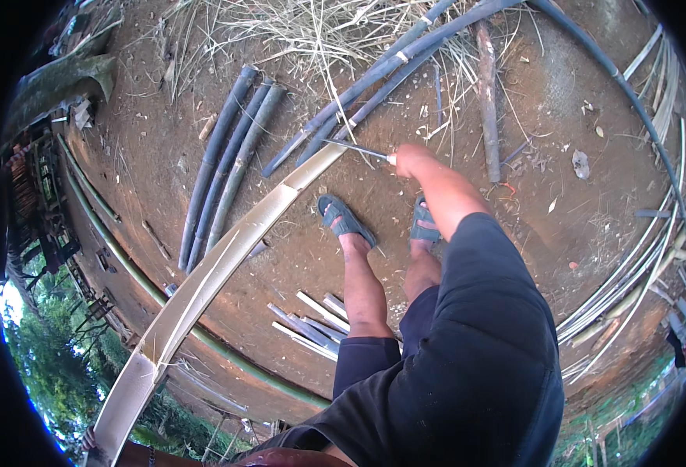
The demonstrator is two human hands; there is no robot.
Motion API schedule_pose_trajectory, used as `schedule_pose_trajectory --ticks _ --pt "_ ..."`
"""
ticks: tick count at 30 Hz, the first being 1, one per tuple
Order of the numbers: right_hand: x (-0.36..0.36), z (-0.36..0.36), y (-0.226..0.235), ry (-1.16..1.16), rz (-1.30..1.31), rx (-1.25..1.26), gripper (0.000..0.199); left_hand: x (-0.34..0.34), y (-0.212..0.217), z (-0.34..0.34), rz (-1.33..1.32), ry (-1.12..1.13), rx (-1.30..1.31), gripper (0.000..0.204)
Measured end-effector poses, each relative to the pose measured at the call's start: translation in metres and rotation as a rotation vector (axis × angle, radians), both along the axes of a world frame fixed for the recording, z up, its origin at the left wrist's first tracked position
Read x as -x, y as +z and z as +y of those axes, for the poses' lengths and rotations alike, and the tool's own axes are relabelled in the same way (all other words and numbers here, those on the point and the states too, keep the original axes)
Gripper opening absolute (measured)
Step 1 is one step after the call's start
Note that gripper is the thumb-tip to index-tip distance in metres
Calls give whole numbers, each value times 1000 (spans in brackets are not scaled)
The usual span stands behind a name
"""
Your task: The person uses a knife to split bamboo poles into smaller strips. They hold the bamboo with one hand and strike it with the knife to separate the sections, then arrange the split pieces on the ground.
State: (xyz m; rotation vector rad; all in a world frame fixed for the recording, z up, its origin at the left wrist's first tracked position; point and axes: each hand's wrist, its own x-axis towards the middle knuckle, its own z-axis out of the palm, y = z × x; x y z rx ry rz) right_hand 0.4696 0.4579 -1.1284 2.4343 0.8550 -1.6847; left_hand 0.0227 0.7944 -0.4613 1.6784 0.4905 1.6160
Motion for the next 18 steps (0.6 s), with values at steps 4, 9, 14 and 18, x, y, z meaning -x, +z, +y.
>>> schedule_pose_trajectory --ticks 4,9,14,18 --pt "-4 -46 23 -25 10 -11 31 10 -1 -2 -18 33 7 32" --pt "19 -74 30 -268 -123 61 32 14 -3 -1 -17 64 23 32" --pt "24 -22 38 -163 -98 185 34 17 -7 -3 -30 106 38 33" --pt "21 33 47 -76 -37 168 37 21 -6 -11 -55 162 51 33"
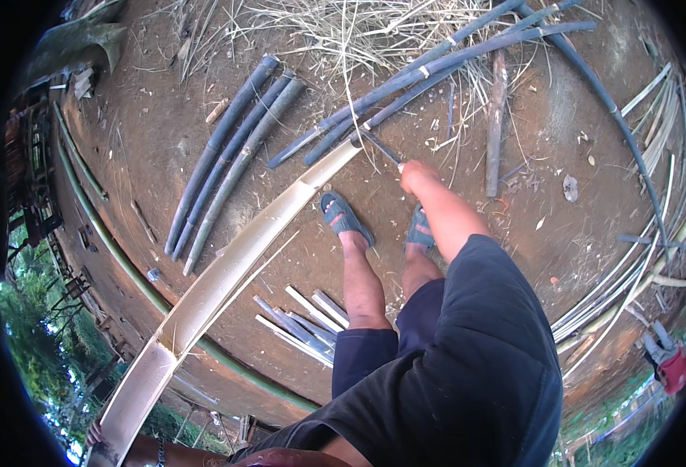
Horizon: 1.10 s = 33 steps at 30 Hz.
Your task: The person uses a knife to split bamboo poles into smaller strips. They hold the bamboo with one hand and strike it with the knife to separate the sections, then arrange the split pieces on the ground.
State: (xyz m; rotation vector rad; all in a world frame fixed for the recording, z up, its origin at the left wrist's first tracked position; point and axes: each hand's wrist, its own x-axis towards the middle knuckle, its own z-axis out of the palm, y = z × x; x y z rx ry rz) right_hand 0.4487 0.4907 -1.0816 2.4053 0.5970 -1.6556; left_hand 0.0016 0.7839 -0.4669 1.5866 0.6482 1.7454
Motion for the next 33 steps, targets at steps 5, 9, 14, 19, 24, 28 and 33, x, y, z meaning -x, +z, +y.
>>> schedule_pose_trajectory --ticks 5,9,14,19,24,28,33 --pt "-13 64 21 119 37 -74 41 -16 -18 -48 3 456 41 34" --pt "-45 126 78 83 39 -566 39 65 -5 -37 -197 -279 277 68" --pt "-71 189 129 -58 -127 -612 35 50 -15 -52 -174 -260 256 70" --pt "-74 98 142 138 -134 -635 31 12 -22 -56 -118 -127 166 70" --pt "-41 -74 133 403 -71 -218 35 7 -25 -94 -227 -38 142 69" --pt "-41 -270 124 253 62 178 23 -38 -25 -85 -241 -156 165 71" --pt "-28 -328 252 54 114 -3 22 -35 -15 -112 -214 -100 112 94"
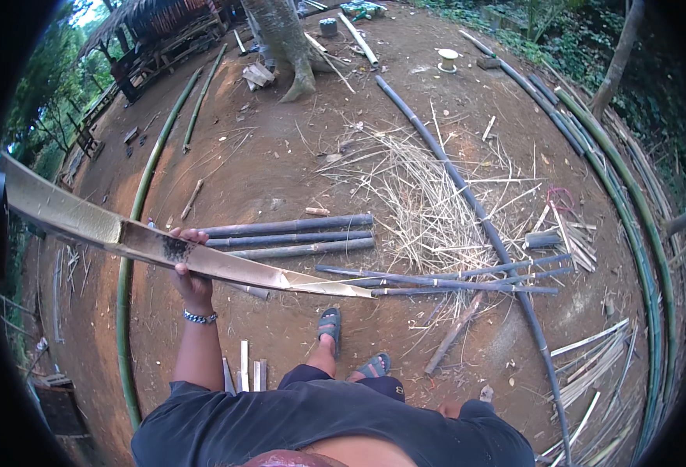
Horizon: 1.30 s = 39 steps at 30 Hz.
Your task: The person uses a knife to split bamboo poles into smaller strips. They hold the bamboo with one hand and strike it with the knife to separate the sections, then arrange the split pieces on the ground.
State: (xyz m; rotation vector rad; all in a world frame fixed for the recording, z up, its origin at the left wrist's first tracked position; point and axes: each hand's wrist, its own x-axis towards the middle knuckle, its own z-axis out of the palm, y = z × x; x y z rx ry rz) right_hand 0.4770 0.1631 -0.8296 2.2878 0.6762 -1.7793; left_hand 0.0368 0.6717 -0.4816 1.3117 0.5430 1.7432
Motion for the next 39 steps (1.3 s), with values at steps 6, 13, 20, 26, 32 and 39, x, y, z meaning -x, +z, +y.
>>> schedule_pose_trajectory --ticks 6,13,20,26,32,39 --pt "24 4 52 -132 69 -203 21 -3 8 -36 -11 75 8 75" --pt "56 20 90 -142 118 -353 20 11 4 -56 -41 159 15 52" --pt "129 29 128 -336 67 -364 24 100 50 -73 -215 237 32 46" --pt "197 35 57 -856 98 -235 36 259 76 -114 -538 319 78 30" --pt "266 99 77 -1197 214 -420 57 430 43 -208 -750 482 200 28" --pt "337 201 182 -1308 474 -743 68 523 -7 -288 -974 600 344 33"
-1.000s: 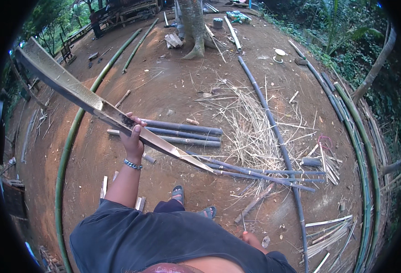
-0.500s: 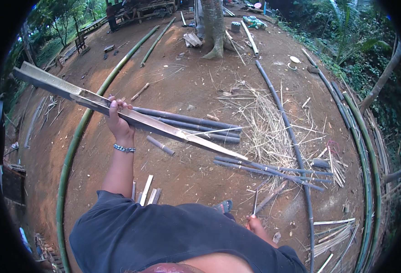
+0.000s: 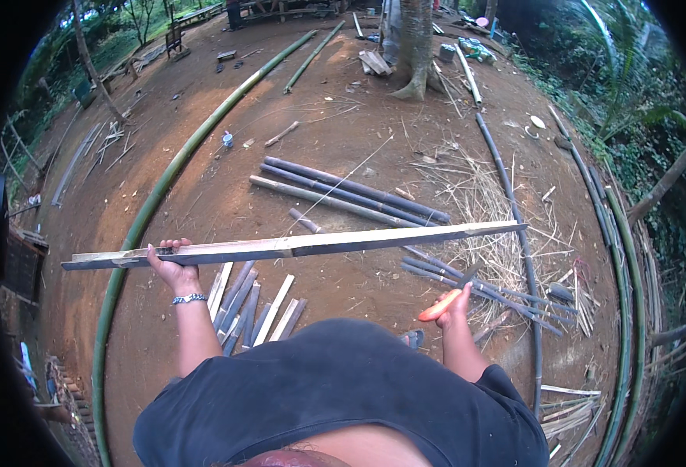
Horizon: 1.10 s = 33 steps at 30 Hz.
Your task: The person uses a knife to split bamboo poles into smaller strips. They hold the bamboo with one hand and strike it with the knife to separate the sections, then arrange the split pieces on the ground.
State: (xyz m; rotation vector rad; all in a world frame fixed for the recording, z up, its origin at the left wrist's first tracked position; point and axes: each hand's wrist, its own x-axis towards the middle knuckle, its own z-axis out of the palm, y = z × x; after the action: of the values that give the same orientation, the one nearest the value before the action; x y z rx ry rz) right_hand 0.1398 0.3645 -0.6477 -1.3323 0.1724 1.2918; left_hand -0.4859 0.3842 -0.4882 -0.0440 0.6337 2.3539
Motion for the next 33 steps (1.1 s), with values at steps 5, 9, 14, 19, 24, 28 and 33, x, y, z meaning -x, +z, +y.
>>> schedule_pose_trajectory --ticks 5,9,14,19,24,28,33 --pt "33 41 38 -31 7 -150 79 24 -23 -22 -116 22 51 38" --pt "54 62 66 -153 6 -267 93 27 -43 -29 -194 15 177 37" --pt "81 60 117 -142 18 -460 94 28 -87 -32 -283 -11 377 46" --pt "43 49 109 -33 -38 -550 76 11 -139 -21 -336 -62 519 65" --pt "29 26 127 33 2 -770 47 0 -224 -10 -361 -247 535 71" --pt "16 10 155 72 -85 -837 42 -12 -291 -2 -421 -269 574 68" --pt "-17 -1 185 95 -5 -985 40 -69 -299 19 -453 -315 681 69"
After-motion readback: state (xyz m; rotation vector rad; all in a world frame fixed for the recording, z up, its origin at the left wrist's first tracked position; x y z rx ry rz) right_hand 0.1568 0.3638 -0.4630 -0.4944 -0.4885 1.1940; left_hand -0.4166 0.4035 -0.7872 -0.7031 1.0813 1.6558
